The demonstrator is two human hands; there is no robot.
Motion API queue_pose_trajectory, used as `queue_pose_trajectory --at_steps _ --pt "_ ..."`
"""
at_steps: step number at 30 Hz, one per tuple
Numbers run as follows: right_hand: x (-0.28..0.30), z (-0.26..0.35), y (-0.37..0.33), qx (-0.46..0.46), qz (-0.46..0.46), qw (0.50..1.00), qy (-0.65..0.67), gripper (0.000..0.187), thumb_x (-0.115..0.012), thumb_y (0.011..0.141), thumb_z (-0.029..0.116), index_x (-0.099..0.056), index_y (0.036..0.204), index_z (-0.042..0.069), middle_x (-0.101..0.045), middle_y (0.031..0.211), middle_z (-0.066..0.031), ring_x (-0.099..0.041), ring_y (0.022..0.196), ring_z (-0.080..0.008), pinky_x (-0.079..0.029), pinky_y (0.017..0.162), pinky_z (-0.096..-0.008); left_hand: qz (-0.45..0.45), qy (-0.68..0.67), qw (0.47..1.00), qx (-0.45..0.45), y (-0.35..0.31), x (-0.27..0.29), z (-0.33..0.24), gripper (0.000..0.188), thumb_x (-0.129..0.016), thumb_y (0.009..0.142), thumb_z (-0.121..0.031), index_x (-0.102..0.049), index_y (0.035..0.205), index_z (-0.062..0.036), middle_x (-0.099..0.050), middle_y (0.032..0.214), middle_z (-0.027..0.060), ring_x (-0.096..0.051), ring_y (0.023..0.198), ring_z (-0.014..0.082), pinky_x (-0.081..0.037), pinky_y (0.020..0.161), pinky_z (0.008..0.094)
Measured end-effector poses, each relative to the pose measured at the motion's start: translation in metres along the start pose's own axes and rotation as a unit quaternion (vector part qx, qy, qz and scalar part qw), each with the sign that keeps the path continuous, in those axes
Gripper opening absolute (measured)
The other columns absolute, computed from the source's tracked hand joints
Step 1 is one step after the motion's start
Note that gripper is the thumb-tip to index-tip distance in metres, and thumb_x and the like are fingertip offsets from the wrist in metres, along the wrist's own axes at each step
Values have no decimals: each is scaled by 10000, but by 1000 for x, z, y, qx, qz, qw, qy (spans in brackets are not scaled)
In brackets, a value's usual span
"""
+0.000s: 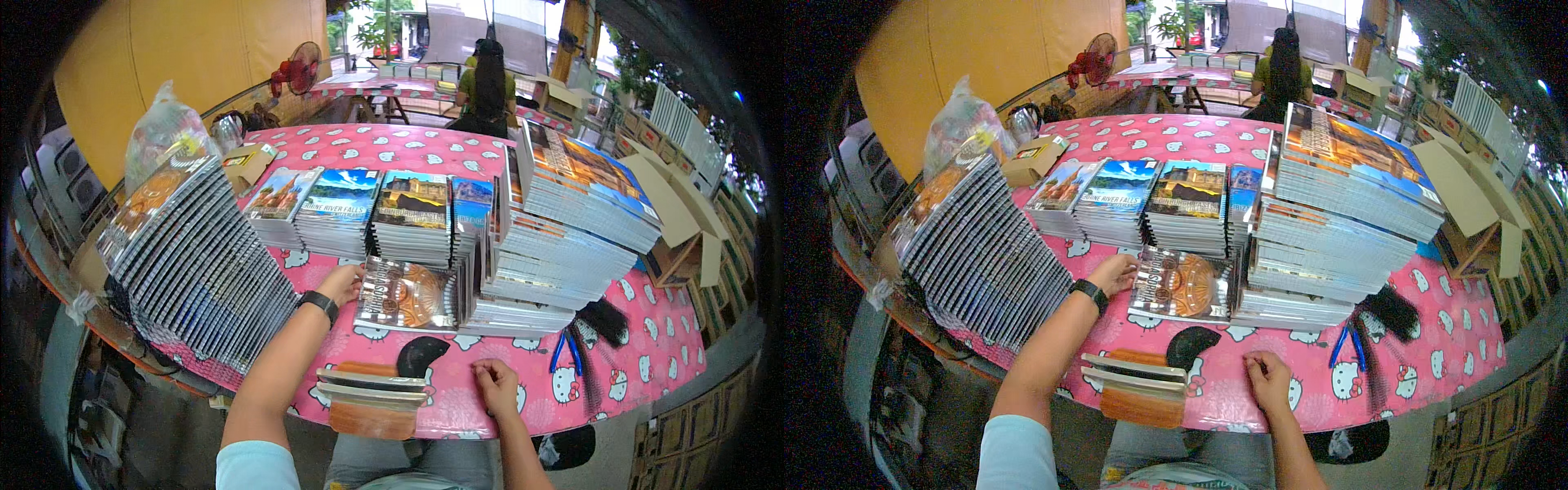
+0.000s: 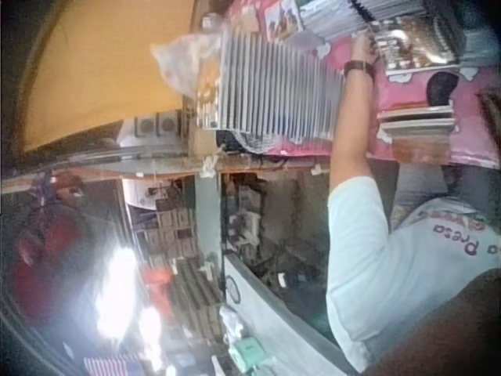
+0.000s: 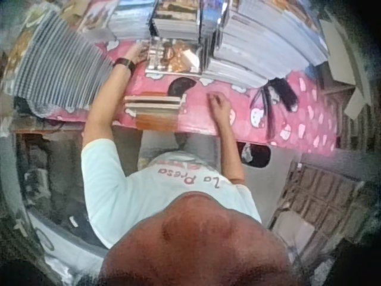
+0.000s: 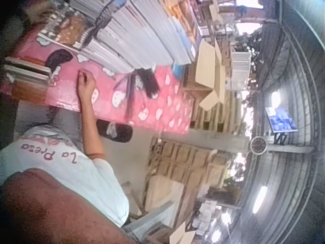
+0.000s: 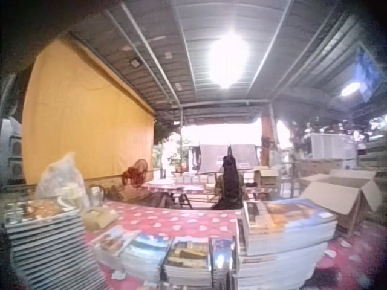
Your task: The person finishes spiral notebooks by crimping the ends of the metal coils with a pair of blue pliers. They pick up individual notebooks from a central pile, perform the crimping action on both ends of the spiral by hand using the tool, and then place the finished notebook onto a separate stack.
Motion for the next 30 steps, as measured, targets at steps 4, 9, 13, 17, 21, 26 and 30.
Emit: queue_pose_trajectory --at_steps 4,9,13,17,21,26,30 --pt "-2 -6 2 43 0 999 -22 107 -602 798 77 -662 862 16 -648 802 -101 -604 717 -166 -474 675 -273 9 49 999 -1 25 14 12 67 -560 801 -140 -546 794 -75 -527 653 -6 -461 522 89 -409 448 210" --pt "-1 -8 2 38 -2 999 4 102 -605 797 74 -664 855 15 -647 796 -105 -606 714 -168 -475 675 -273 39 15 999 -13 21 -2 11 85 -556 815 -130 -556 817 -45 -587 675 36 -557 536 132 -482 483 306" --pt "0 -9 1 40 -1 999 -3 108 -609 796 84 -666 863 22 -648 802 -110 -609 724 -176 -478 675 -277 38 46 998 -1 32 1 11 126 -553 828 -153 -556 845 -29 -619 722 66 -600 585 161 -503 509 317" --pt "5 -8 1 45 -8 999 -24 115 -613 796 104 -670 869 36 -649 827 -119 -613 736 -199 -480 672 -290 10 87 996 28 9 -16 -2 155 -585 816 -216 -528 795 -74 -558 630 12 -541 510 118 -449 447 263" --pt "0 -6 -1 80 6 996 -35 122 -612 794 119 -668 872 46 -637 816 -121 -610 726 -227 -480 651 -304 23 137 989 53 24 14 0 152 -606 805 -216 -524 774 -92 -535 618 -8 -503 484 89 -402 400 217" --pt "2 8 -1 88 10 995 -43 117 -618 787 116 -667 875 57 -629 797 -114 -599 703 -219 -473 630 -306 -2 109 992 68 23 2 1 139 -573 809 -186 -550 835 -51 -570 664 37 -563 539 135 -490 454 280" --pt "4 12 -2 58 29 997 -43 116 -616 794 72 -666 889 29 -634 812 -92 -598 746 -167 -469 672 -274 15 75 996 53 15 -8 1 150 -559 818 -207 -566 835 -57 -579 672 31 -579 552 146 -504 470 282"
Point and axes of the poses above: each hand's wrist, its own y-axis towards the middle knuckle, its own x-axis out of the back of the hand, z = x × y, the point moved 2 cm from there along y, towards the middle knuckle
